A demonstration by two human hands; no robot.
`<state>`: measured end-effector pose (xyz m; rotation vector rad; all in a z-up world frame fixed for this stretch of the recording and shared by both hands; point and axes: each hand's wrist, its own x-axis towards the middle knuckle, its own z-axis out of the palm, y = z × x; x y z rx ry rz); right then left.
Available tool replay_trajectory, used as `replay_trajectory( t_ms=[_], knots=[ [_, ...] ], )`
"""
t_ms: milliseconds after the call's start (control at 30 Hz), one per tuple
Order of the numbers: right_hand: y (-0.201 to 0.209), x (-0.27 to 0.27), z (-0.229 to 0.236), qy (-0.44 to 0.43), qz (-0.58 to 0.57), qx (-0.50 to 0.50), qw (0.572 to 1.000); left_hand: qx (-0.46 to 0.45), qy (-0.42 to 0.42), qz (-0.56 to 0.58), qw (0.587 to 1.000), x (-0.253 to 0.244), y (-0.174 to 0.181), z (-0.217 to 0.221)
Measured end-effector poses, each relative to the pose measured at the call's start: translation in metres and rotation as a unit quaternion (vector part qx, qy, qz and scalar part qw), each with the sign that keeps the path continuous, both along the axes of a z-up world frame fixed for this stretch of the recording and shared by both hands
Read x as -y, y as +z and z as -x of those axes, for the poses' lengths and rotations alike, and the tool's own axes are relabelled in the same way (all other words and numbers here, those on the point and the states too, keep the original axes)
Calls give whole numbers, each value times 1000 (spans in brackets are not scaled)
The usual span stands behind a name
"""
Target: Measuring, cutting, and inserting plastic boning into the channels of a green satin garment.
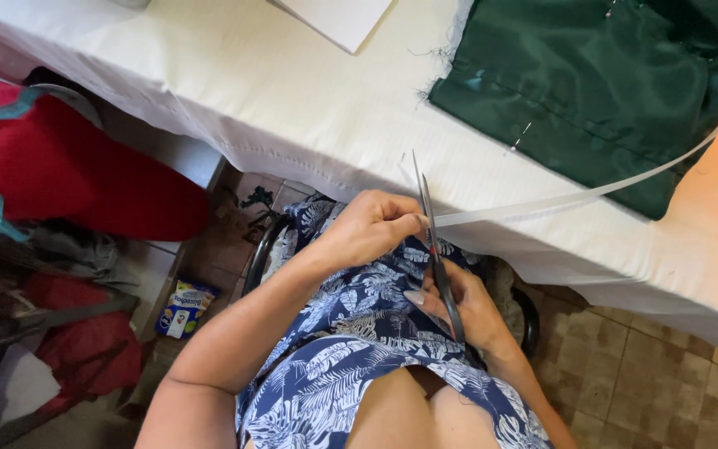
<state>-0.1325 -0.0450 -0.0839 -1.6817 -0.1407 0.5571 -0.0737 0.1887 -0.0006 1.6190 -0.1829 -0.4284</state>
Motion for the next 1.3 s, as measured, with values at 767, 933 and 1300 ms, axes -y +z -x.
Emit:
replay_trajectory(
  t_ms=[767,933,1300],
  knots=[
    [-5,-7,0,-46,6,94,994,35,-101,34,994,-4,-6,-4],
    [-27,-4,4,-32,-42,82,995,32,-113,23,993,-6,-11,-5],
    [-37,1,-1,-29,-52,97,994,0,-132,64,989,-15,18,-13]
  ],
)
